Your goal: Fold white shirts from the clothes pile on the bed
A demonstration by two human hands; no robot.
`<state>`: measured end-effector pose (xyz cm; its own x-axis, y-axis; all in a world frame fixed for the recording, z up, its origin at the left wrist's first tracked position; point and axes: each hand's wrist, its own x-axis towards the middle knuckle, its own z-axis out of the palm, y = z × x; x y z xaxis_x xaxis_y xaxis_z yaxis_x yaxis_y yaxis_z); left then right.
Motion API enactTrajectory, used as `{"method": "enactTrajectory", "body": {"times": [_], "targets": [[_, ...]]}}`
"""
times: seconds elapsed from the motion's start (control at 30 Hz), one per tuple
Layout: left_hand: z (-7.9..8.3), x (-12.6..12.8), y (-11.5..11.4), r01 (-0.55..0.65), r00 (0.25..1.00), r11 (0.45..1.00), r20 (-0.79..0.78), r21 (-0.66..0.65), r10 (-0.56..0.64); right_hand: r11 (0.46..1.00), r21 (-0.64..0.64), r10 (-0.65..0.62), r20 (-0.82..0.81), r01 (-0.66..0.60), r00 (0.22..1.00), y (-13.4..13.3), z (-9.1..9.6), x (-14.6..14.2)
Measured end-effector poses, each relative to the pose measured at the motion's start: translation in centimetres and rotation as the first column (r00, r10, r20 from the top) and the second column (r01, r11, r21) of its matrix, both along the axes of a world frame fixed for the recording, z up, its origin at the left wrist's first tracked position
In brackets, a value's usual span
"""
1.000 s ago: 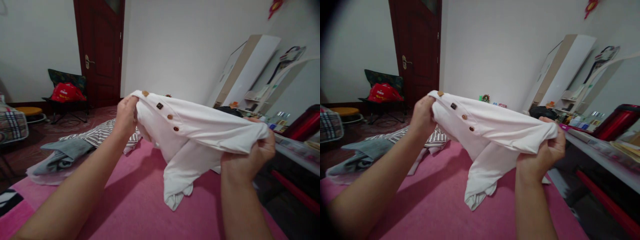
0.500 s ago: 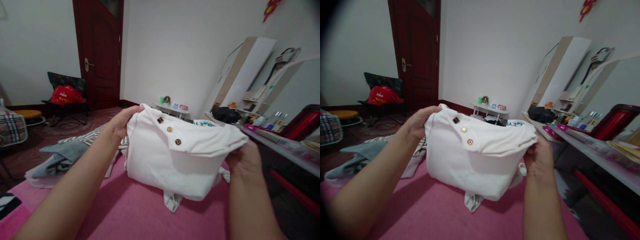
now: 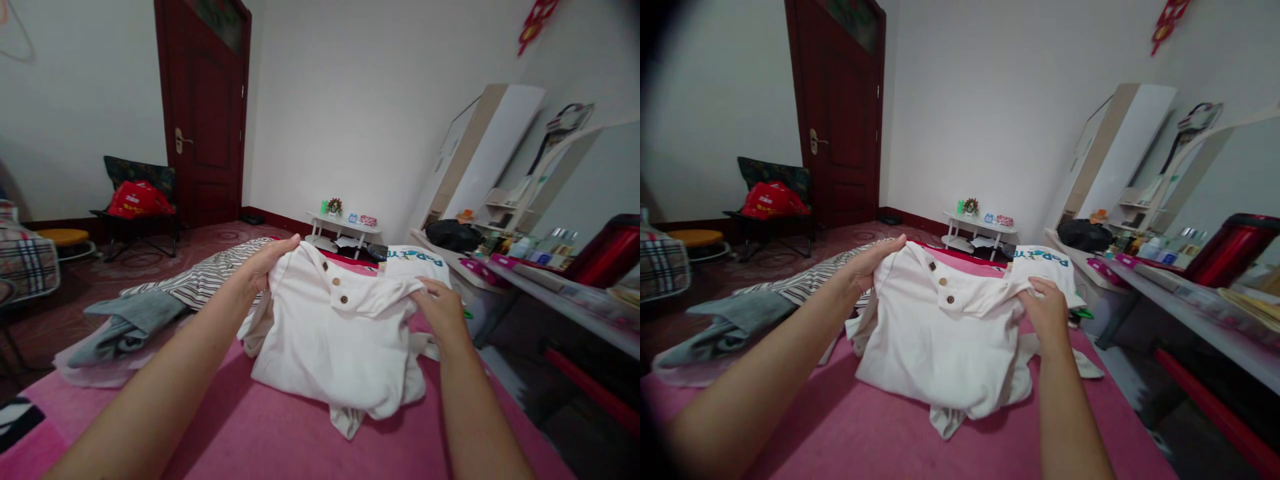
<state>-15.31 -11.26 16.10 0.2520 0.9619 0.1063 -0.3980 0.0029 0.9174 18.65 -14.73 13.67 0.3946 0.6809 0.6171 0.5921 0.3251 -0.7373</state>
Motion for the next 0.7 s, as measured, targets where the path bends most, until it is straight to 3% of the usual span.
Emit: {"method": "enactTrajectory", "body": {"times": [0.07, 0.13, 0.23, 0.3, 0.37, 0.43, 0.53, 0.6, 0.7], "targets": [[-0.1, 0.2, -0.1, -0.017, 1.0, 1.0, 0.014, 0.011, 0.017, 0.999, 0.041, 0.002, 0.023, -0.003, 1.0, -0.1, -0.1, -0.4], [-0.1, 0.4, 0.0, -0.042, 0.999, 0.999, 0.027, 0.009, 0.042, 0.982, -0.001, 0.19, -0.036, -0.19, 0.981, -0.7, 0.4, -1.0], [-0.4, 0.4, 0.3, -0.078, 0.996, 0.997, 0.035, -0.001, 0.078, 0.871, -0.146, 0.463, -0.071, -0.468, 0.884, -2.1, 1.5, -2.3], [-0.6, 0.3, 0.6, -0.095, 0.995, 0.995, 0.032, 0.006, 0.094, 0.781, -0.273, 0.57, -0.054, -0.562, 0.82, -2.9, 2.1, -2.9], [-0.8, 0.1, 0.9, -0.098, 0.995, 0.995, 0.029, 0.016, 0.097, 0.729, -0.306, 0.609, -0.12, -0.613, 0.784, -3.1, 2.2, -3.1], [-1.1, -0.1, 1.2, -0.093, 0.995, 0.995, 0.032, 0.023, 0.092, 0.779, -0.166, 0.55, -0.28, -0.604, 0.787, -2.6, 1.8, -2.7], [-1.3, -0.4, 1.4, -0.086, 0.996, 0.996, 0.021, 0.027, 0.085, 0.918, 0.118, 0.372, -0.587, -0.378, 0.719, -0.9, 0.4, -1.2], [-1.3, -0.3, 1.3, -0.084, 0.996, 0.996, -0.003, 0.031, 0.084, 0.958, 0.168, 0.279, -0.723, -0.231, 0.632, 0.3, -0.4, -0.2], [-1.4, 0.1, 1.1, -0.062, 0.997, 0.997, -0.038, 0.045, 0.063, 0.982, 0.137, 0.186, -0.843, -0.133, 0.504, 1.6, -1.0, 0.5]]}}
